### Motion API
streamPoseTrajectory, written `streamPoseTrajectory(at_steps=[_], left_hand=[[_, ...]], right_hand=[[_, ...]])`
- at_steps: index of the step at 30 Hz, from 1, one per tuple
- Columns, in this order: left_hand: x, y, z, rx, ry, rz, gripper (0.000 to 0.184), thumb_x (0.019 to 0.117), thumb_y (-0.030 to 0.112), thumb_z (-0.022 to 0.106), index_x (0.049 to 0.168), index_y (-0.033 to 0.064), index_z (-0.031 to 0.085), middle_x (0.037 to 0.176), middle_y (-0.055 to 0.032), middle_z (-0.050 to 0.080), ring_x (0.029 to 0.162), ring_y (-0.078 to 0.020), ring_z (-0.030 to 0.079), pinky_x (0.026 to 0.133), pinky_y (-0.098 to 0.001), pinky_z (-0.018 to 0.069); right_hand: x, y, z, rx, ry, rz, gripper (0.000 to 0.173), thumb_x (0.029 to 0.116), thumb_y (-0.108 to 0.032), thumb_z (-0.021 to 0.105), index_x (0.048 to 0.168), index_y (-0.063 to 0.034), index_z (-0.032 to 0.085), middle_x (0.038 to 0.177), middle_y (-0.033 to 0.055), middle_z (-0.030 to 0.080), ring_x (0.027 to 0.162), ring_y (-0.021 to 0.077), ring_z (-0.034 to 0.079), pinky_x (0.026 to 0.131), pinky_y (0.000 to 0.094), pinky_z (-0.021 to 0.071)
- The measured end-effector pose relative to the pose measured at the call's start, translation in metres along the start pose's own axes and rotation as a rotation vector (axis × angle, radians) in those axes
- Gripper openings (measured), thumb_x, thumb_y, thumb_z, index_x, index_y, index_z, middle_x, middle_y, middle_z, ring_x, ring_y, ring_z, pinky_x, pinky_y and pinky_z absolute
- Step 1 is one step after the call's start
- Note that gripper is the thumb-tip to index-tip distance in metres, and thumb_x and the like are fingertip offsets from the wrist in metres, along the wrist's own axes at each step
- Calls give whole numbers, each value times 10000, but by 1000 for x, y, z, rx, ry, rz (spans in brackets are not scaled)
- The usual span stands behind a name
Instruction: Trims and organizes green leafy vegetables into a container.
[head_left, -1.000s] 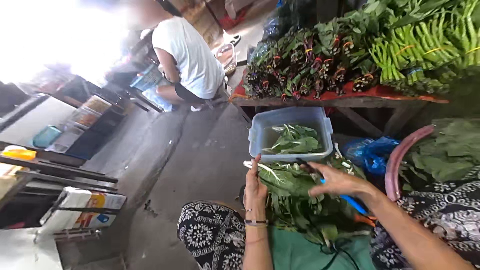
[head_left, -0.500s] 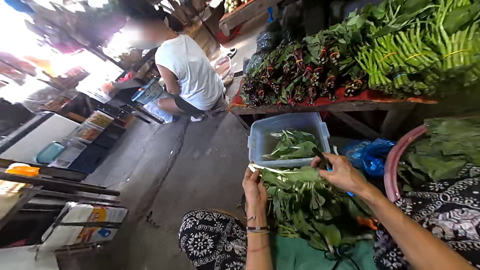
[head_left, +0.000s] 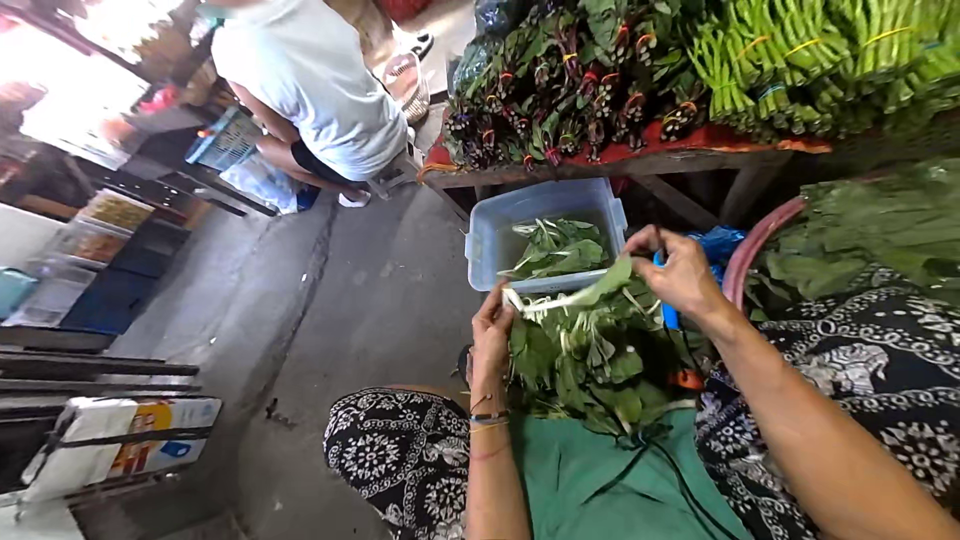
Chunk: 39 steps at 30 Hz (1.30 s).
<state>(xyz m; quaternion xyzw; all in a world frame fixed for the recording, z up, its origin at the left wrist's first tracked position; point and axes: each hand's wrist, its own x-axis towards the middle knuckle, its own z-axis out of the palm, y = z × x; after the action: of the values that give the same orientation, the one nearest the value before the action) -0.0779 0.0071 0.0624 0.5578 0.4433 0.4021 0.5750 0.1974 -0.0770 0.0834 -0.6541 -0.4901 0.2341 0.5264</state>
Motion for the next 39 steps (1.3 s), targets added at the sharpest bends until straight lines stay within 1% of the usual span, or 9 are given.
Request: streamPoseTrajectory(at_steps=[7,13,18,20,22,25,29,33,39], left_hand=[[-9,2,0,87,-731,-140,441,962,25,516,1398,23,582,1300,-19,668,972,-47,669,832,-260,576],[-12,-8,-13,-72,-653,-323,455,932,52,550,1385,31,587,1191,-18,700,864,-80,681,755,-278,593],[-7,-16,-25,418,-695,-352,355,970,-4,517,1290,33,665,1153,-46,704,887,-53,656,799,-260,558],[-7,-27,-29,553,-659,-403,349,963,-11,557,1290,32,672,1168,-93,701,958,-94,657,874,-308,546],[-10,-28,-26,464,-536,-430,375,957,-9,591,1330,8,626,1137,-102,696,923,-101,658,840,-302,553],[-12,-15,-3,194,-410,-427,440,952,-20,604,1386,-36,527,1104,-118,702,872,-159,701,791,-336,605],[-15,3,32,130,-445,-214,400,905,-22,647,1285,-63,532,1062,-102,709,869,-148,711,796,-322,612],[-20,18,58,250,-391,57,356,891,-8,667,1222,-91,566,1084,-116,687,876,-98,694,804,-276,601],[-24,15,63,512,-283,319,310,931,22,655,1225,-73,641,1122,-163,726,971,-161,732,878,-323,608]], right_hand=[[1,5,-37,-101,211,-129,195,889,45,625,1062,-33,671,989,129,707,816,212,664,724,426,554],[1,4,-55,-102,174,-70,162,872,21,688,1009,-65,684,918,82,684,720,148,609,633,352,516],[1,5,-48,137,274,-223,247,852,20,605,1085,-54,642,992,3,694,749,20,633,644,199,545],[2,0,-60,191,254,-181,270,828,12,583,1067,-100,640,925,-51,679,597,-20,576,512,159,508],[-2,-3,-68,78,86,-92,222,838,38,635,1017,-84,679,917,13,704,563,64,568,479,246,504],[-1,0,-49,-180,-127,23,354,822,101,683,1146,-40,710,1209,185,660,974,354,646,777,587,527],[-4,-12,-9,-33,-266,165,146,951,-44,685,1087,9,681,959,159,696,817,280,667,744,514,558],[-18,-11,29,3,-490,109,370,956,-314,710,1145,4,696,930,139,689,838,233,643,812,461,532],[-28,-21,38,-145,-428,67,322,980,-292,685,1120,-3,706,883,150,678,816,276,638,792,498,515]])
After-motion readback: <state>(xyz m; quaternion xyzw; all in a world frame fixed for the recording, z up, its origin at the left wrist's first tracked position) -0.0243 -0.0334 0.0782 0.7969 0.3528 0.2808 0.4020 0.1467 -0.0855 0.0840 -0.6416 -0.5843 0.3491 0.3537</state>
